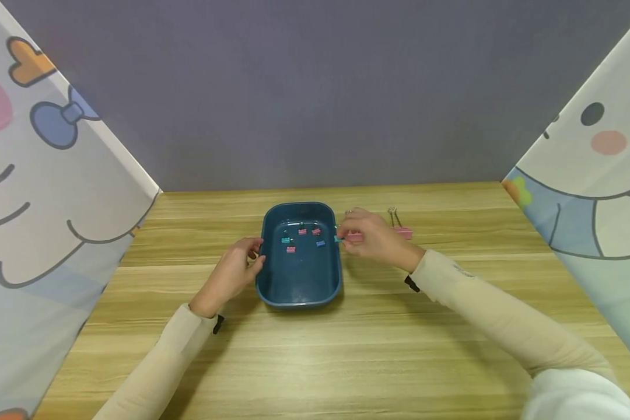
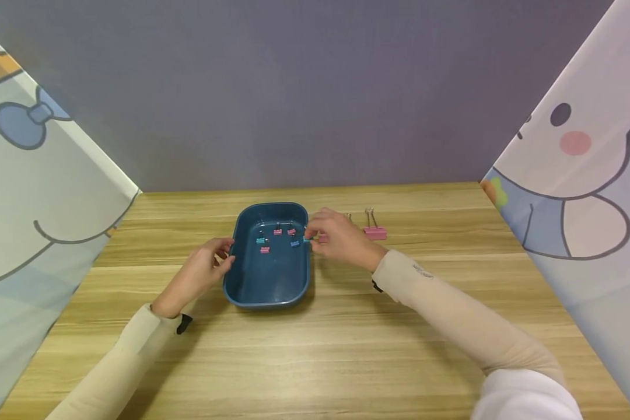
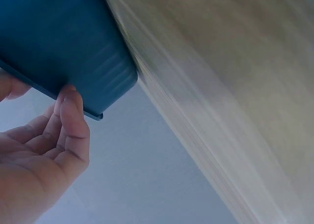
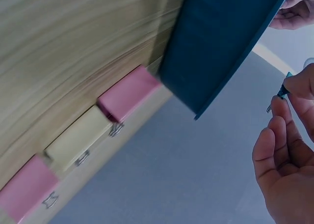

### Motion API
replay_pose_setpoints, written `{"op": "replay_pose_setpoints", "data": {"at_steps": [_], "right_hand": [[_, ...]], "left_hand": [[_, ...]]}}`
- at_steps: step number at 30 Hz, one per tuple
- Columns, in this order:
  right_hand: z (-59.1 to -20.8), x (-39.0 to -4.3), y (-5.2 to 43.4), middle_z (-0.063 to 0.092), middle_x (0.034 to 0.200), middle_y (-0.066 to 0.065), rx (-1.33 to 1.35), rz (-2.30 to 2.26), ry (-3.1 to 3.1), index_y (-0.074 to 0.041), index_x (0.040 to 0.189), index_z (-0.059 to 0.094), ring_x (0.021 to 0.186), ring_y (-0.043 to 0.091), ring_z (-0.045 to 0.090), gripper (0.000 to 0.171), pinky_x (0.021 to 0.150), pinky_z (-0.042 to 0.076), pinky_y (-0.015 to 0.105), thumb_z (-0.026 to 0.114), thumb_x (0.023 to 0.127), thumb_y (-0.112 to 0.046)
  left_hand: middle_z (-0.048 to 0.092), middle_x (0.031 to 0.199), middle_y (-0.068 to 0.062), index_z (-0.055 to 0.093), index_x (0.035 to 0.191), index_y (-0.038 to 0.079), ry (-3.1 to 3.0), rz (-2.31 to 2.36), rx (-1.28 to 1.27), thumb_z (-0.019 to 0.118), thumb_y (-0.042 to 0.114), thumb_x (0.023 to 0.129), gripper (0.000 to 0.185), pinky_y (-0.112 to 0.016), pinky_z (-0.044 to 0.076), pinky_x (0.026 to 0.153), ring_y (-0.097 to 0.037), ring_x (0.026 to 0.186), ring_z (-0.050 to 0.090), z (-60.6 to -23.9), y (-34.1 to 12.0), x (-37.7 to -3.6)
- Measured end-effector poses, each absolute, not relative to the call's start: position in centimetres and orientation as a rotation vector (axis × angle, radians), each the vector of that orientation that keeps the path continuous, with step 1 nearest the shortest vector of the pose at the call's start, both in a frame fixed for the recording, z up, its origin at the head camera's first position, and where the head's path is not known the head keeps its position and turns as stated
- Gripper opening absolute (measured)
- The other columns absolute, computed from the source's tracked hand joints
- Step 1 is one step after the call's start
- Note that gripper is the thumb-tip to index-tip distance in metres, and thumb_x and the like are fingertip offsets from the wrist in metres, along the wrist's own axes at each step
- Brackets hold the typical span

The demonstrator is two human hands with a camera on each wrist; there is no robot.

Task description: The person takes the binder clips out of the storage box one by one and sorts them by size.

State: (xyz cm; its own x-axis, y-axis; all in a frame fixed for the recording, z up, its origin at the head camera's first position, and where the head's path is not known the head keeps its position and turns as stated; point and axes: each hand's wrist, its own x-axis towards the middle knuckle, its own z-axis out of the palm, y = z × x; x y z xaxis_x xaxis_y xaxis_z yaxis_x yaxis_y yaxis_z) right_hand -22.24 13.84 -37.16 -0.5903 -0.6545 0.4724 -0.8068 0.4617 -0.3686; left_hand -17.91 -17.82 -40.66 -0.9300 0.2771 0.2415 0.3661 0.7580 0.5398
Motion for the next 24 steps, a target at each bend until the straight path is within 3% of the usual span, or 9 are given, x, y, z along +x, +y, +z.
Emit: {"op": "replay_pose_setpoints", "data": {"at_steps": [6,21,24], "right_hand": [[-37.4,-22.0,15.3,0.062,0.082,-0.004,1.242,0.806,-2.459,-0.009,0.081,0.070,0.078,0.015,0.050,0.016,0.068,0.044,0.030,0.069,0.073,0.005],[-41.2,-21.3,17.3,0.062,0.084,-0.003,1.328,0.757,-2.611,-0.009,0.084,0.070,0.081,0.014,0.058,0.019,0.081,0.048,0.034,0.074,0.072,0.004],[-41.8,-21.1,17.3,0.062,0.085,-0.004,1.350,0.750,-2.618,-0.010,0.084,0.070,0.082,0.012,0.058,0.017,0.077,0.049,0.031,0.074,0.073,0.002]], "left_hand": [[0.058,0.099,-0.013,0.055,0.122,-0.007,-2.801,-0.918,-0.518,0.064,0.007,0.088,0.037,-0.034,0.051,0.067,-0.024,0.086,0.057,-40.6,-17.9,-17.9],[0.058,0.099,-0.013,0.055,0.123,-0.007,-2.806,-0.939,-0.506,0.064,0.006,0.089,0.038,-0.033,0.051,0.066,-0.025,0.086,0.057,-40.6,-17.9,-17.9],[0.058,0.098,-0.014,0.055,0.122,-0.008,-2.800,-0.936,-0.518,0.064,0.006,0.088,0.038,-0.033,0.051,0.065,-0.025,0.085,0.057,-40.7,-17.9,-17.9]]}}
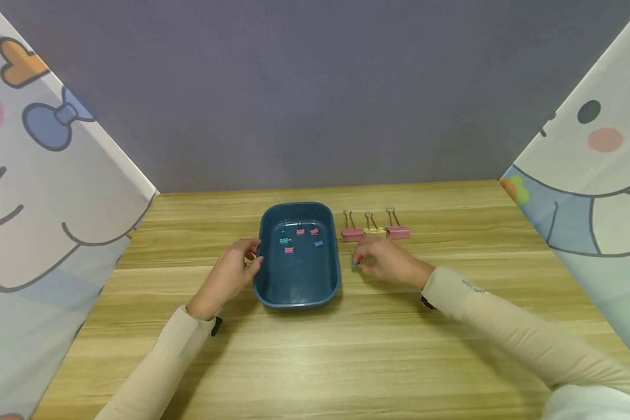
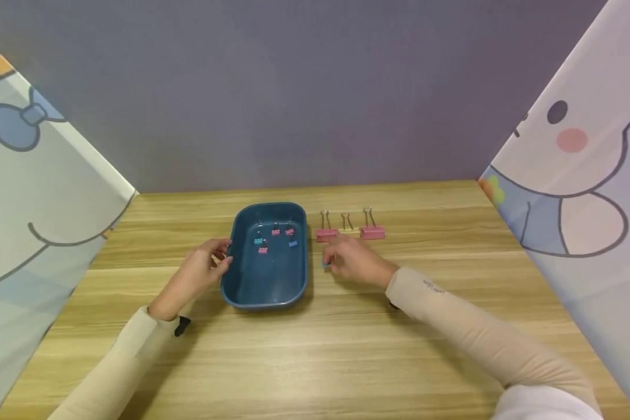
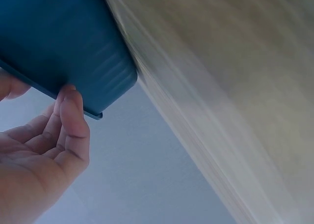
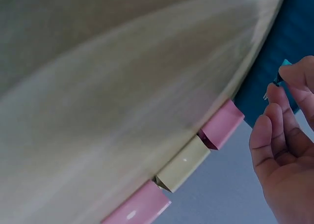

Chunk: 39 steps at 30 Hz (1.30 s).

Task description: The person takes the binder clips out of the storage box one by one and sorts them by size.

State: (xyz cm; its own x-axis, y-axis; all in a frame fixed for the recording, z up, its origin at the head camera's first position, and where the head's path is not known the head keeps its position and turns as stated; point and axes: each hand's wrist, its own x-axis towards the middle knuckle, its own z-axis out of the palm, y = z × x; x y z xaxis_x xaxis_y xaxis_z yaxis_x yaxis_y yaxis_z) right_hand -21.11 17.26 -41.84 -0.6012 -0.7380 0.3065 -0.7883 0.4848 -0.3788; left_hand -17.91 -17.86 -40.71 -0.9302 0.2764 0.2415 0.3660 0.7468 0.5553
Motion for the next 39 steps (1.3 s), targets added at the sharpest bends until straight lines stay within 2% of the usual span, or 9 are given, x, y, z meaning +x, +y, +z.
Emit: {"op": "replay_pose_setpoints", "data": {"at_steps": [17,39], "right_hand": [[-43.2,-21.1,16.9,0.062,0.081,-0.003,1.419,0.766,-2.674,-0.008,0.081,0.071,0.075,0.009,0.055,0.017,0.066,0.048,0.021,0.076,0.072,0.005],[-42.6,-21.7,16.3,0.059,0.084,-0.001,1.433,0.786,-2.752,-0.007,0.084,0.070,0.079,0.011,0.055,0.014,0.069,0.049,0.023,0.075,0.075,0.001]], "left_hand": [[0.058,0.100,-0.016,0.055,0.122,-0.007,-2.797,-0.961,-0.511,0.064,0.007,0.088,0.038,-0.032,0.051,0.066,-0.024,0.086,0.056,-40.9,-17.6,-17.7],[0.058,0.099,-0.014,0.055,0.122,-0.008,-2.796,-0.942,-0.510,0.064,0.007,0.088,0.038,-0.032,0.051,0.066,-0.024,0.086,0.057,-40.7,-17.8,-17.9]]}}
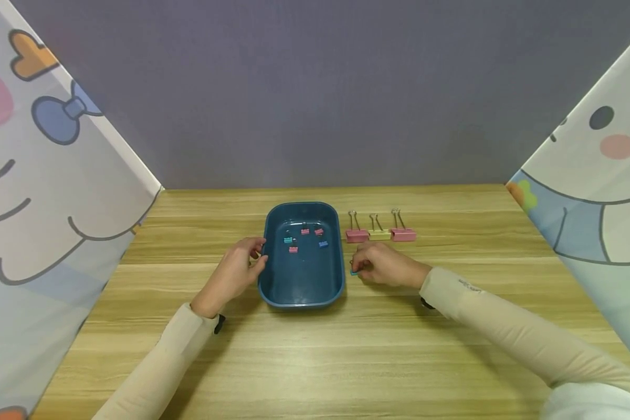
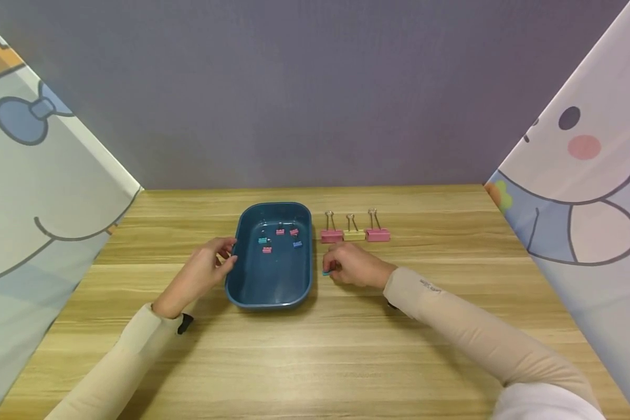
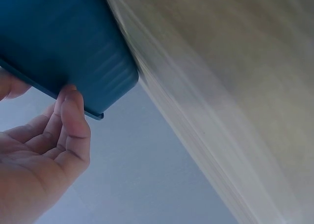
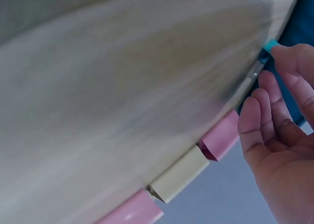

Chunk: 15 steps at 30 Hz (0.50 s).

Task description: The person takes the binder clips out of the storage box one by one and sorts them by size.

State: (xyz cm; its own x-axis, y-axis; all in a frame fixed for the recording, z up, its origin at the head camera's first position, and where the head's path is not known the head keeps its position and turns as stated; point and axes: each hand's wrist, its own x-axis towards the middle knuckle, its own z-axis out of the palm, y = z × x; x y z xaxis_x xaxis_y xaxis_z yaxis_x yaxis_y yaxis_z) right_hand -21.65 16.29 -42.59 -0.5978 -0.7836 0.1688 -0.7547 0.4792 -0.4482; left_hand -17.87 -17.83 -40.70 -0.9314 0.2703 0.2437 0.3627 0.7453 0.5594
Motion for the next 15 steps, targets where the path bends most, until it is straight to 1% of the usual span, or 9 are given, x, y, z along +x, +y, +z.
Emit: {"op": "replay_pose_setpoints", "data": {"at_steps": [6,7,10,13,14,15], "right_hand": [[-41.1,-21.5,16.3,0.060,0.088,-0.003,-1.357,-0.734,2.705,-0.007,0.086,0.070,0.087,0.013,0.056,0.012,0.078,0.049,0.029,0.073,0.077,0.000],[-40.8,-21.6,16.3,0.061,0.088,-0.003,-1.359,-0.735,2.719,-0.007,0.086,0.070,0.087,0.014,0.056,0.012,0.083,0.049,0.032,0.073,0.077,0.000],[-40.2,-21.6,16.4,0.061,0.090,-0.002,-1.358,-0.754,2.744,-0.006,0.088,0.070,0.087,0.016,0.058,0.013,0.083,0.049,0.035,0.074,0.077,-0.001],[-39.7,-21.6,16.3,0.061,0.092,0.000,-1.352,-0.782,2.757,-0.005,0.090,0.070,0.086,0.020,0.058,0.015,0.080,0.050,0.035,0.075,0.077,-0.001],[-39.6,-21.6,16.3,0.061,0.094,0.001,-1.355,-0.784,2.760,-0.005,0.091,0.070,0.087,0.020,0.058,0.015,0.076,0.050,0.034,0.075,0.077,-0.001],[-39.5,-21.6,16.2,0.062,0.095,0.002,-1.362,-0.778,2.766,-0.005,0.091,0.070,0.088,0.021,0.058,0.015,0.078,0.049,0.034,0.075,0.078,-0.002]], "left_hand": [[0.058,0.098,-0.014,0.056,0.121,-0.008,-2.792,-0.936,-0.519,0.064,0.006,0.088,0.037,-0.032,0.050,0.066,-0.024,0.086,0.057,-40.7,-17.9,-17.8],[0.058,0.099,-0.014,0.056,0.122,-0.008,-2.793,-0.936,-0.519,0.064,0.006,0.088,0.037,-0.032,0.050,0.066,-0.024,0.086,0.057,-40.7,-17.9,-17.8],[0.058,0.099,-0.015,0.056,0.122,-0.008,-2.793,-0.939,-0.521,0.064,0.007,0.088,0.037,-0.032,0.050,0.066,-0.024,0.086,0.057,-40.7,-17.9,-17.8],[0.058,0.099,-0.015,0.056,0.122,-0.008,-2.793,-0.940,-0.521,0.064,0.007,0.088,0.037,-0.032,0.050,0.066,-0.024,0.086,0.057,-40.7,-17.9,-17.8],[0.058,0.099,-0.015,0.056,0.122,-0.008,-2.791,-0.941,-0.521,0.064,0.007,0.088,0.037,-0.032,0.050,0.066,-0.024,0.086,0.057,-40.7,-17.8,-17.8],[0.058,0.099,-0.014,0.056,0.122,-0.008,-2.791,-0.940,-0.520,0.064,0.007,0.088,0.037,-0.032,0.050,0.066,-0.024,0.086,0.057,-40.7,-17.8,-17.8]]}}
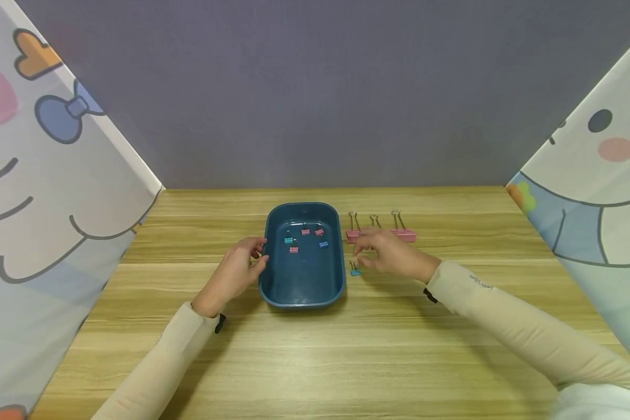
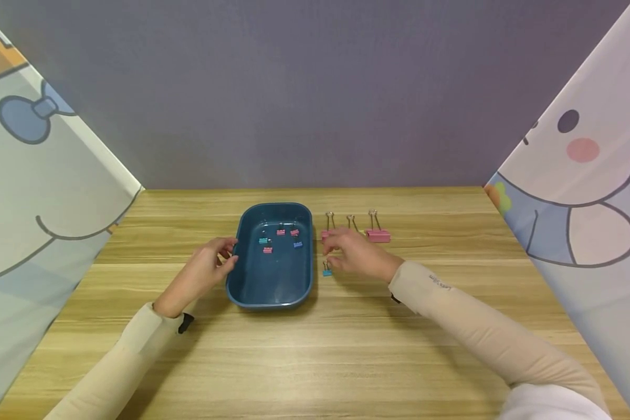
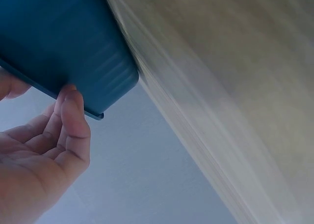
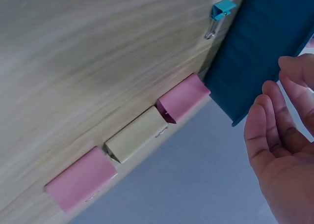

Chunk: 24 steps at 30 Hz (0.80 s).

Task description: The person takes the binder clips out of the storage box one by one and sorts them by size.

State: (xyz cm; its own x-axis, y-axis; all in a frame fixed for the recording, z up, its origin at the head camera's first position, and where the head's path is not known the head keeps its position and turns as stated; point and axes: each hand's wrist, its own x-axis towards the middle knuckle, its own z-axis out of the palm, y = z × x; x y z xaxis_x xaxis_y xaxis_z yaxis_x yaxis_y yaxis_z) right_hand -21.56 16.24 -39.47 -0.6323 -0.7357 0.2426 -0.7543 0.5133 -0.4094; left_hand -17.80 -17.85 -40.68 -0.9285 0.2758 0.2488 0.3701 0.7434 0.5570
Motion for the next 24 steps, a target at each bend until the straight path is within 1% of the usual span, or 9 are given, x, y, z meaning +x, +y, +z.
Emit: {"op": "replay_pose_setpoints", "data": {"at_steps": [3,5,9,12,17,20,24], "right_hand": [[-39.2,-21.6,16.0,0.063,0.102,0.007,1.341,0.718,-2.668,-0.006,0.091,0.070,0.095,0.024,0.058,0.014,0.081,0.049,0.036,0.074,0.078,-0.002],[-39.0,-21.7,15.8,0.063,0.103,0.006,1.352,0.702,-2.642,-0.008,0.091,0.069,0.097,0.022,0.058,0.014,0.082,0.049,0.036,0.074,0.079,-0.002],[-38.6,-21.8,15.2,0.061,0.093,0.000,1.359,0.730,-2.576,-0.009,0.090,0.069,0.086,0.015,0.057,0.014,0.073,0.049,0.029,0.074,0.078,-0.002],[-38.2,-21.9,14.7,0.058,0.088,-0.003,1.336,0.752,-2.554,-0.010,0.089,0.069,0.081,0.014,0.054,0.013,0.070,0.048,0.027,0.074,0.079,-0.003],[-37.8,-21.9,13.7,0.060,0.089,0.000,1.330,0.768,-2.574,-0.009,0.091,0.070,0.081,0.020,0.056,0.010,0.069,0.048,0.028,0.072,0.082,-0.006],[-37.6,-22.0,13.0,0.061,0.090,0.000,1.347,0.762,-2.578,-0.012,0.092,0.069,0.081,0.022,0.057,0.011,0.070,0.048,0.030,0.072,0.083,-0.007],[-37.4,-22.4,12.2,0.061,0.094,-0.001,1.374,0.772,-2.597,-0.015,0.094,0.068,0.082,0.022,0.056,0.011,0.069,0.049,0.031,0.071,0.084,-0.010]], "left_hand": [[0.058,0.098,-0.014,0.056,0.121,-0.008,-2.786,-0.938,-0.524,0.064,0.007,0.088,0.037,-0.033,0.050,0.066,-0.024,0.086,0.057,-40.7,-17.8,-17.8],[0.058,0.097,-0.014,0.056,0.121,-0.008,-2.782,-0.937,-0.527,0.065,0.006,0.088,0.037,-0.033,0.050,0.066,-0.024,0.085,0.057,-40.8,-17.8,-17.8],[0.059,0.096,-0.013,0.057,0.120,-0.008,-2.773,-0.940,-0.528,0.065,0.005,0.087,0.036,-0.034,0.050,0.067,-0.025,0.085,0.058,-40.9,-17.8,-17.9],[0.059,0.096,-0.013,0.057,0.120,-0.008,-2.768,-0.943,-0.527,0.065,0.004,0.087,0.036,-0.034,0.050,0.067,-0.025,0.085,0.058,-40.9,-17.9,-17.9],[0.059,0.096,-0.013,0.056,0.120,-0.008,-2.772,-0.940,-0.529,0.064,0.005,0.087,0.036,-0.034,0.050,0.067,-0.025,0.085,0.057,-40.9,-17.9,-17.9],[0.059,0.095,-0.013,0.056,0.121,-0.008,-2.780,-0.944,-0.532,0.062,0.005,0.089,0.036,-0.033,0.050,0.066,-0.024,0.085,0.058,-40.8,-17.9,-17.9],[0.059,0.096,-0.014,0.055,0.122,-0.008,-2.780,-0.955,-0.545,0.060,0.004,0.090,0.035,-0.032,0.051,0.065,-0.024,0.085,0.059,-40.8,-18.0,-17.8]]}}
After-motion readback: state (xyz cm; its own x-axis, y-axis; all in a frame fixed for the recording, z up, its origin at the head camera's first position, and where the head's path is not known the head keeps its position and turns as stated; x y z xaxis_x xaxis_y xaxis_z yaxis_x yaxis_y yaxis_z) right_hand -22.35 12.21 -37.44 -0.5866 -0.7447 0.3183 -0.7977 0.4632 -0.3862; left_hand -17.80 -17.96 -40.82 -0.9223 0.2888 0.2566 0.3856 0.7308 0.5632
